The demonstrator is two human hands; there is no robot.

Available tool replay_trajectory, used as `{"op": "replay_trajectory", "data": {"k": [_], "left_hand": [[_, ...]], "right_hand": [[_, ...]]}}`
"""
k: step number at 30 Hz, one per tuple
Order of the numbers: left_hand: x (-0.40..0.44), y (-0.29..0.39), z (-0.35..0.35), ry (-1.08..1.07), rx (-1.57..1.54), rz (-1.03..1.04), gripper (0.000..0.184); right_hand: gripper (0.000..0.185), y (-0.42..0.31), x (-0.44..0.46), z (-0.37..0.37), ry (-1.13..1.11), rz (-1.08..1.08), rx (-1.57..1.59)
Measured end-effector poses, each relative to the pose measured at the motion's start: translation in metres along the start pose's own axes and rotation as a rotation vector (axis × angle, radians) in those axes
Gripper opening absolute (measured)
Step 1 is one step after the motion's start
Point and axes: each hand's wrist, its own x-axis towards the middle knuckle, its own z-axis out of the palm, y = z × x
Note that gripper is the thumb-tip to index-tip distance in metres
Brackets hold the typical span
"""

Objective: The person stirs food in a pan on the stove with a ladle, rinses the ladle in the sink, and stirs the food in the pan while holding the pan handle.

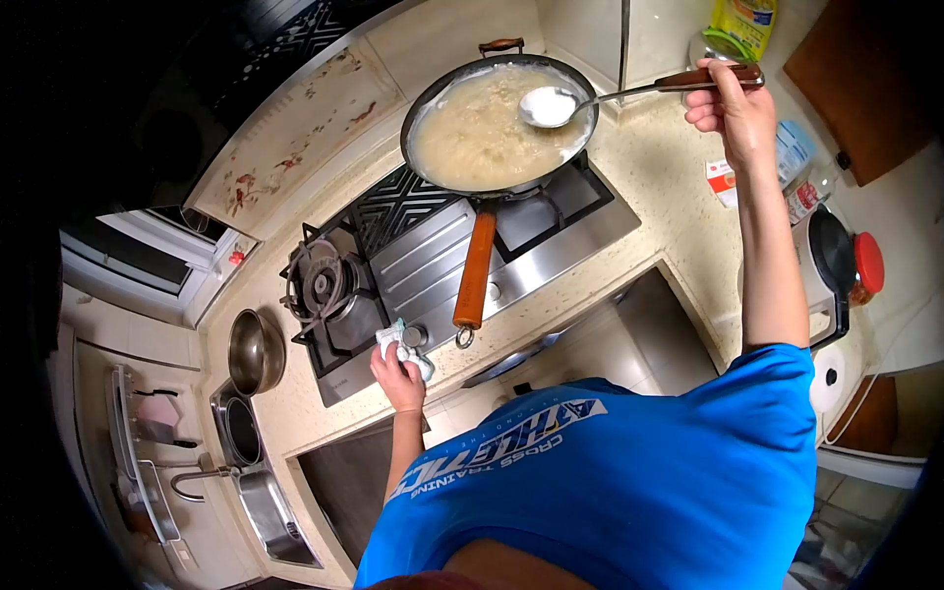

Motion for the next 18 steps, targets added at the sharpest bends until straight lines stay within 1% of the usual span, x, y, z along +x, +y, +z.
{"op": "replay_trajectory", "data": {"k": [2, 3, 5, 7, 10, 13, 14, 15, 17, 18], "left_hand": [[0.004, 0.001, -0.008, -0.010, -0.028, 0.013, 0.048], [-0.005, 0.024, 0.008, -0.003, -0.068, -0.013, 0.048], [0.005, 0.026, -0.013, -0.065, -0.020, 0.000, 0.049], [0.014, 0.041, -0.032, -0.028, 0.039, 0.015, 0.056], [0.010, 0.052, -0.051, 0.125, 0.073, -0.009, 0.057], [-0.009, 0.061, -0.068, 0.197, 0.019, -0.129, 0.053], [-0.020, 0.062, -0.078, 0.186, 0.043, -0.132, 0.051], [-0.030, 0.065, -0.084, 0.196, 0.085, -0.157, 0.049], [-0.052, 0.057, -0.096, 0.217, 0.096, -0.205, 0.048], [-0.059, 0.054, -0.098, 0.245, 0.104, -0.244, 0.048]], "right_hand": [[0.031, -0.001, 0.000, 0.011, -0.019, 0.031, -0.008], [0.031, -0.012, 0.008, -0.003, -0.041, 0.010, -0.045], [0.031, -0.009, 0.007, 0.007, -0.071, 0.030, -0.031], [0.030, -0.008, 0.011, 0.015, -0.112, 0.011, -0.011], [0.030, -0.007, 0.017, 0.031, -0.178, -0.009, 0.009], [0.031, -0.005, 0.029, 0.054, -0.252, -0.033, 0.015], [0.032, -0.003, 0.036, 0.062, -0.311, -0.022, 0.034], [0.032, -0.003, 0.041, 0.073, -0.323, -0.024, 0.019], [0.036, 0.002, 0.061, 0.096, -0.464, -0.045, 0.034], [0.037, -0.002, 0.068, 0.114, -0.485, -0.039, 0.054]]}}
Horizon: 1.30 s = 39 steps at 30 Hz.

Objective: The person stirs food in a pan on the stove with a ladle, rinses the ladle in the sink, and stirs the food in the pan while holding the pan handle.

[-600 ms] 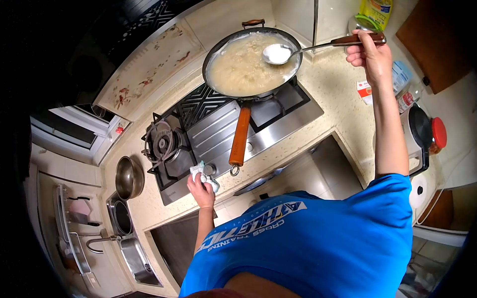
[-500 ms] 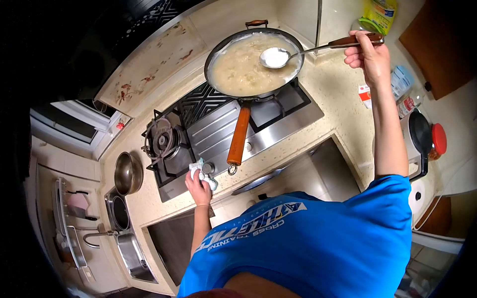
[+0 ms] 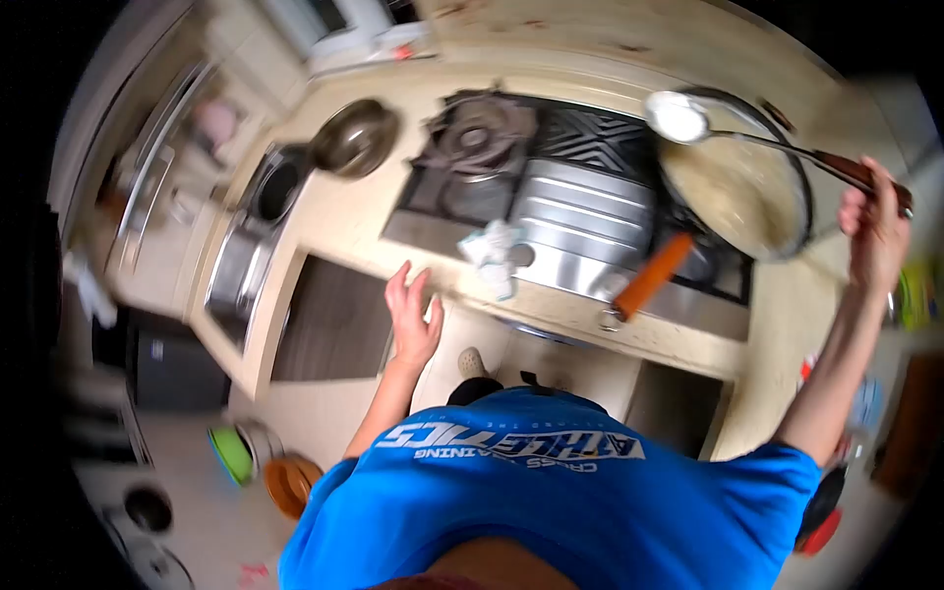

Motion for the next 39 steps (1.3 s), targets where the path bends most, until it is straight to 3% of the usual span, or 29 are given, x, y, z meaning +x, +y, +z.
{"op": "replay_trajectory", "data": {"k": [5, 11, 15, 23, 25, 34, 35, 36, 37, 39], "left_hand": [[-0.049, -0.074, -0.038, 0.009, -0.008, -0.218, 0.042], [-0.087, -0.134, -0.098, 0.191, 0.057, -0.384, 0.040], [-0.113, -0.215, -0.156, 0.376, 0.146, -0.472, 0.037], [-0.142, -0.355, -0.258, 0.684, 0.486, -0.649, 0.032], [-0.143, -0.376, -0.267, 0.758, 0.522, -0.684, 0.031], [-0.137, -0.395, -0.263, 0.673, 0.541, -0.788, 0.031], [-0.137, -0.396, -0.262, 0.671, 0.546, -0.805, 0.031], [-0.137, -0.396, -0.263, 0.670, 0.550, -0.807, 0.030], [-0.136, -0.395, -0.264, 0.668, 0.555, -0.810, 0.030], [-0.136, -0.395, -0.264, 0.679, 0.555, -0.824, 0.030]], "right_hand": [[0.038, -0.020, 0.036, 0.105, -0.311, -0.157, 0.017], [0.039, -0.061, -0.003, 0.319, -0.525, -0.244, 0.046], [0.035, -0.078, -0.070, 0.468, -0.716, -0.164, 0.282], [0.036, -0.067, -0.220, 0.721, -0.981, 0.313, 0.490], [0.034, -0.068, -0.267, 0.761, -1.012, 0.375, 0.447], [0.015, -0.003, -0.430, 0.874, -1.433, 0.244, 0.357], [0.015, 0.009, -0.445, 0.881, -1.538, 0.119, 0.307], [0.018, 0.020, -0.457, 0.886, -1.645, -0.101, 0.221], [0.024, 0.029, -0.466, 0.892, -1.704, -0.454, 0.170], [0.029, 0.039, -0.470, 0.899, -1.841, -0.845, 0.019]]}}
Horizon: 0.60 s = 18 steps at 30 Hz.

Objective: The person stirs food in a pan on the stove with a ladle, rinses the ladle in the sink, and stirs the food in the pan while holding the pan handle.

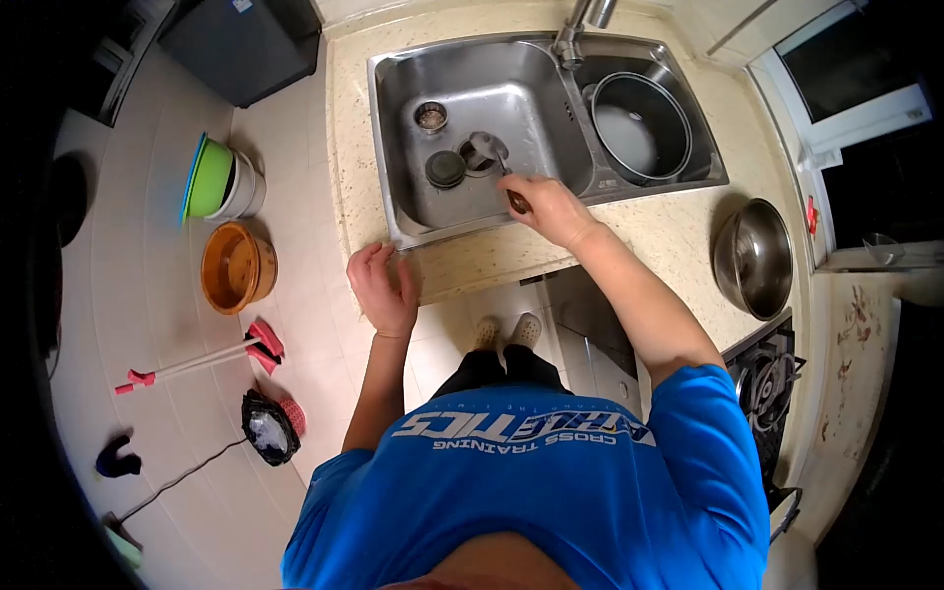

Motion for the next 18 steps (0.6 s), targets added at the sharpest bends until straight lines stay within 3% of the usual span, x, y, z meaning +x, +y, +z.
{"op": "replay_trajectory", "data": {"k": [3, 7, 10, 12, 13, 18], "left_hand": [[-0.001, 0.000, 0.002, 0.033, 0.006, 0.001, 0.030], [0.002, 0.001, 0.000, 0.026, 0.019, -0.007, 0.027], [0.001, 0.004, 0.001, 0.028, 0.016, -0.002, 0.026], [0.003, 0.004, 0.002, 0.025, 0.010, 0.013, 0.025], [0.003, 0.005, 0.001, 0.021, 0.022, 0.007, 0.025], [0.003, 0.007, 0.003, 0.011, 0.048, 0.016, 0.022]], "right_hand": [[0.030, 0.000, -0.001, 0.001, -0.026, 0.086, 0.086], [0.031, 0.010, 0.003, -0.002, -0.074, 0.030, 0.048], [0.026, 0.006, -0.008, -0.013, 0.084, 0.061, 0.086], [0.020, -0.002, -0.022, -0.025, 0.445, 0.375, 0.726], [0.017, -0.007, -0.031, -0.042, 0.571, 0.382, 0.850], [0.023, -0.007, -0.101, -0.116, 1.022, 0.443, 0.847]]}}
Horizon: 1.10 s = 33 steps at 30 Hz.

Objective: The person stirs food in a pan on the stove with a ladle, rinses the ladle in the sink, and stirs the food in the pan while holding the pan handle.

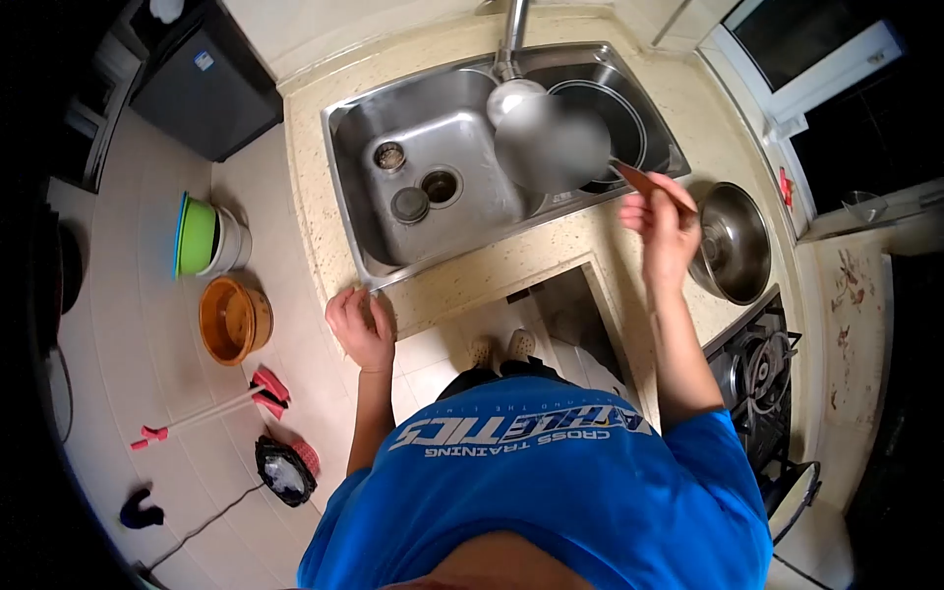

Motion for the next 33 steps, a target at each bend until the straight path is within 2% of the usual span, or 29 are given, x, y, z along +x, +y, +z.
{"op": "replay_trajectory", "data": {"k": [2, 8, 11, 13, 14, 16, 17, 19, 20, 23, 28, 30, 33], "left_hand": [[0.001, 0.002, 0.001, 0.007, -0.010, 0.016, 0.020], [0.002, 0.005, 0.001, 0.004, 0.029, 0.050, 0.018], [0.000, 0.003, 0.003, 0.001, 0.036, 0.047, 0.017], [-0.001, 0.002, 0.004, -0.001, 0.037, 0.036, 0.017], [-0.001, 0.002, 0.004, -0.002, 0.039, 0.041, 0.017], [-0.001, 0.001, 0.003, -0.005, 0.040, 0.043, 0.017], [-0.001, 0.001, 0.003, -0.005, 0.040, 0.043, 0.017], [-0.001, 0.001, 0.002, 0.006, 0.034, 0.053, 0.016], [-0.001, 0.002, 0.003, 0.008, 0.031, 0.050, 0.016], [0.000, 0.004, 0.003, 0.042, 0.025, 0.060, 0.013], [0.001, 0.004, 0.001, 0.029, 0.030, 0.059, 0.013], [-0.001, 0.001, 0.003, 0.035, 0.014, 0.057, 0.013], [-0.002, 0.000, 0.003, 0.049, 0.010, 0.052, 0.013]], "right_hand": [[0.022, -0.002, 0.007, -0.029, 0.121, -0.012, -0.024], [0.015, 0.078, 0.059, -0.045, 0.134, 0.001, -0.218], [0.015, 0.103, 0.063, -0.035, 0.222, 0.121, -0.132], [0.015, 0.103, 0.064, -0.033, 0.412, 0.359, 0.117], [0.016, 0.103, 0.069, -0.039, 0.435, 0.338, 0.075], [0.014, 0.098, 0.065, -0.041, 0.299, 0.215, -0.052], [0.014, 0.095, 0.063, -0.041, 0.299, 0.215, -0.052], [0.015, 0.086, 0.058, -0.042, -0.205, 0.013, -0.416], [0.015, 0.081, 0.056, -0.045, -0.207, 0.009, -0.420], [0.019, 0.047, 0.045, -0.047, -0.345, -0.369, -0.919], [0.020, 0.017, 0.009, -0.038, -0.314, -0.335, -0.799], [0.019, 0.013, -0.009, -0.024, -0.350, -0.471, -0.723], [0.019, 0.012, -0.028, 0.009, -0.581, -0.528, -0.735]]}}
